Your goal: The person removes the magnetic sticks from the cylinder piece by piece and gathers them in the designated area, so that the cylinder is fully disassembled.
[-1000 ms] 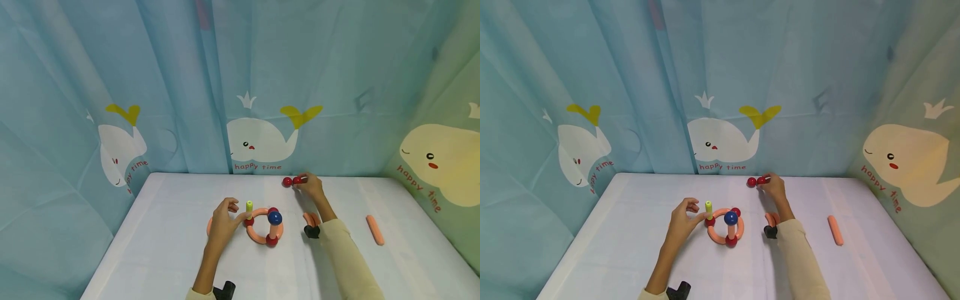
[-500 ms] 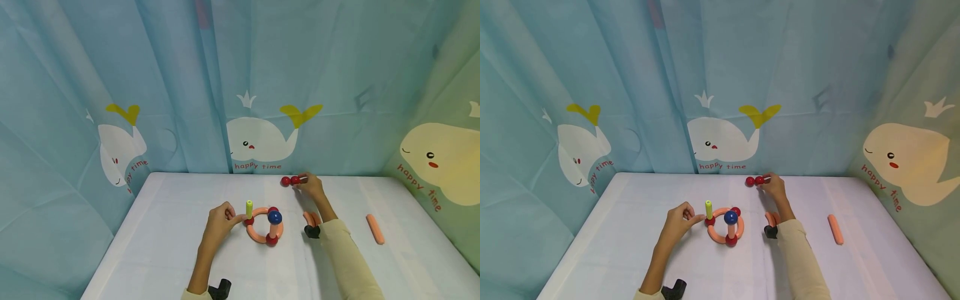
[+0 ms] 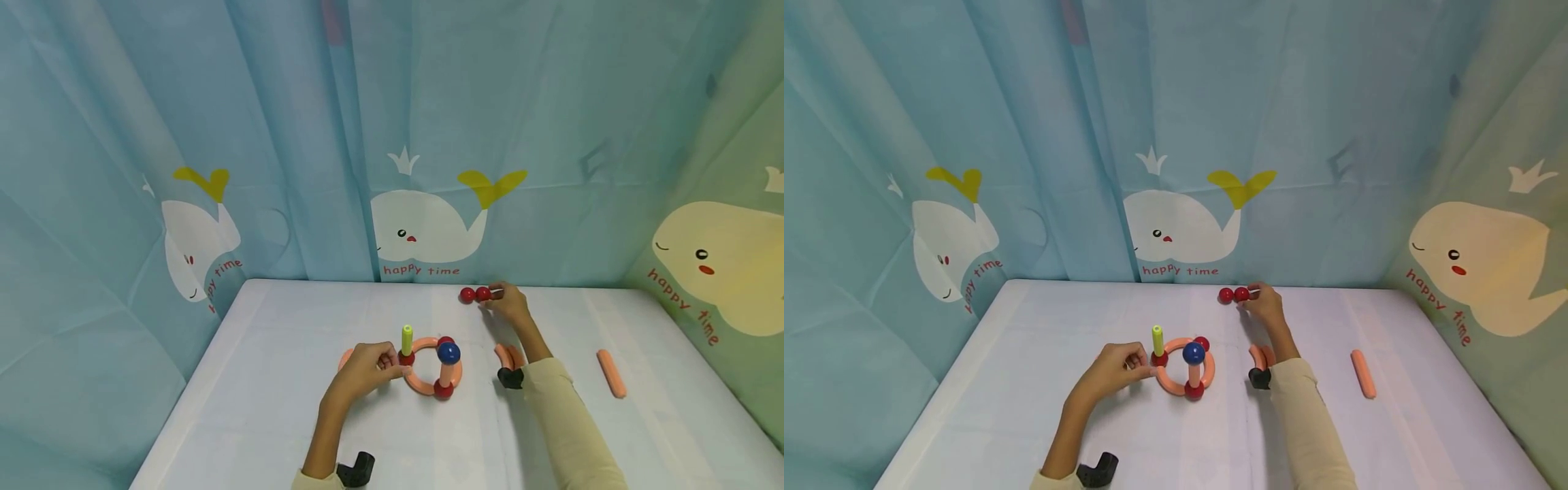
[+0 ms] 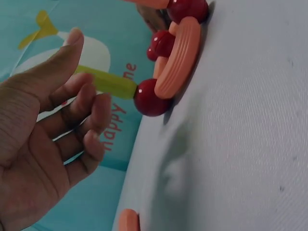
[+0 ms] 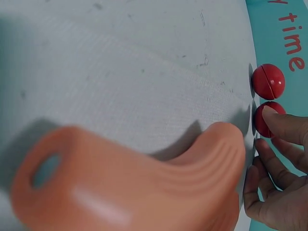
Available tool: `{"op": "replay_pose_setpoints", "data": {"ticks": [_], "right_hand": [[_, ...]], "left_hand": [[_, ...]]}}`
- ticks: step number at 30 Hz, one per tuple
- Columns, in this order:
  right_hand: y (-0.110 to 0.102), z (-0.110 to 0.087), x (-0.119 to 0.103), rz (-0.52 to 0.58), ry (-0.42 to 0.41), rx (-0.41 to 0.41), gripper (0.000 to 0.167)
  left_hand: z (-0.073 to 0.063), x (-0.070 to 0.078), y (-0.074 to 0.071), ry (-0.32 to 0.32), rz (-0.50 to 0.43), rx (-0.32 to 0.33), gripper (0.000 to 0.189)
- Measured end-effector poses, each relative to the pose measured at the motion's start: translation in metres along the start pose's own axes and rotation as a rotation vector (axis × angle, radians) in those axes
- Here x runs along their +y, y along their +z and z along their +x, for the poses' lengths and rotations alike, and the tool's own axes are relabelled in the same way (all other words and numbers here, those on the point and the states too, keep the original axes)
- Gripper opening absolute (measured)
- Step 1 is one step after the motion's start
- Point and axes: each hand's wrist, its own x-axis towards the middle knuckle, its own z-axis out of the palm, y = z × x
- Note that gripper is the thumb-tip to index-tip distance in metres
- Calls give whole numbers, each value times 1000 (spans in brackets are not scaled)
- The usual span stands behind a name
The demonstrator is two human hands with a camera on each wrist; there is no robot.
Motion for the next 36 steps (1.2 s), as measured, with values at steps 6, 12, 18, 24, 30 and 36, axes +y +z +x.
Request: {"op": "replay_pose_setpoints", "data": {"ticks": [6, 12, 18, 24, 30, 36], "right_hand": [[-2, -4, 2, 33, 12, 12, 59], [-10, -17, -3, 71, 31, 26, 64], [-22, -41, -22, 109, -44, 71, 59], [-36, -78, -40, 147, -166, 133, 54], [-39, -111, -46, 127, -319, 160, 43], [-30, -131, -50, 134, -529, -2, 27]], "left_hand": [[1, 8, 5, 58, -13, -102, 17], [1, 18, 12, 47, -27, -151, 28], [1, 24, 19, 45, 16, -191, 41], [0, 27, 21, 46, 69, -172, 46], [1, 31, 25, 55, 100, -148, 47], [3, 33, 32, 63, 79, -118, 47]]}}
